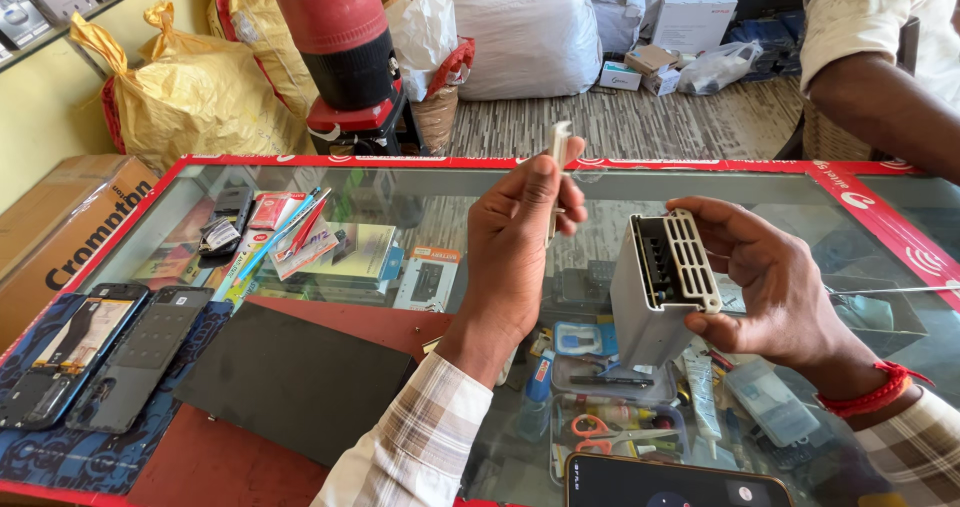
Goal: The person disassembles a small white electrical device, removes its cover, and uses a red screwdriver to adjust internal components. The person then reassembles the device and places it on the counter.
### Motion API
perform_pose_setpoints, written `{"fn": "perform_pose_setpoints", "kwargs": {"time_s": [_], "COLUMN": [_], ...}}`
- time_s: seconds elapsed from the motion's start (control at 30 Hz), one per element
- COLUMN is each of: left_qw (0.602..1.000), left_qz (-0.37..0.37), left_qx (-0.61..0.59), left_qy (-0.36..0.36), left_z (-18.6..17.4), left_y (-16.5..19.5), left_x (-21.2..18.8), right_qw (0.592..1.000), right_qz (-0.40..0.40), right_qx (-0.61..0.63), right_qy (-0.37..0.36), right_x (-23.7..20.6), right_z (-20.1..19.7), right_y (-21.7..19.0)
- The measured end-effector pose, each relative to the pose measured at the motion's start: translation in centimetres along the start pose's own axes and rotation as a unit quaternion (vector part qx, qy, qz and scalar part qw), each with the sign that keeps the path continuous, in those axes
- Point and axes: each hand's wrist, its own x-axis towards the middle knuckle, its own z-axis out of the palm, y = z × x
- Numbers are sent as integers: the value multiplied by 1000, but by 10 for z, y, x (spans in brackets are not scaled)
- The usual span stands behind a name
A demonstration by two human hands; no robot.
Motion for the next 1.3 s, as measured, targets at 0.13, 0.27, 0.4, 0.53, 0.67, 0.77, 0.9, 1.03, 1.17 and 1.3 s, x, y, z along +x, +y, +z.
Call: {"fn": "perform_pose_setpoints", "kwargs": {"time_s": [0.13,0.27,0.4,0.53,0.67,0.77,0.9,1.03,1.17,1.3], "left_qw": [1000,994,947,976,974,918,882,848,828,825], "left_qz": [5,91,187,137,159,259,245,235,216,228], "left_qx": [17,51,261,172,135,265,343,412,451,431], "left_qy": [-7,-30,20,3,-83,-142,-214,-237,-253,-284], "left_z": [1,2,-1,4,9,10,13,12,10,9], "left_y": [1,-2,-3,-2,6,13,19,21,19,15], "left_x": [0,-1,-2,-4,-6,-11,-22,-23,-22,-21], "right_qw": [1000,1000,1000,1000,1000,1000,1000,1000,1000,1000], "right_qz": [2,1,-3,-2,-1,-8,-4,-3,-7,2], "right_qx": [1,-1,-5,-1,-1,4,27,3,11,-5], "right_qy": [0,-3,-7,-8,-6,-9,-7,-10,-12,-10], "right_x": [1,1,1,0,0,1,-1,1,1,1], "right_z": [0,-1,-2,-2,-3,-3,-3,-4,-4,-4], "right_y": [1,3,4,5,6,9,9,9,8,8]}}
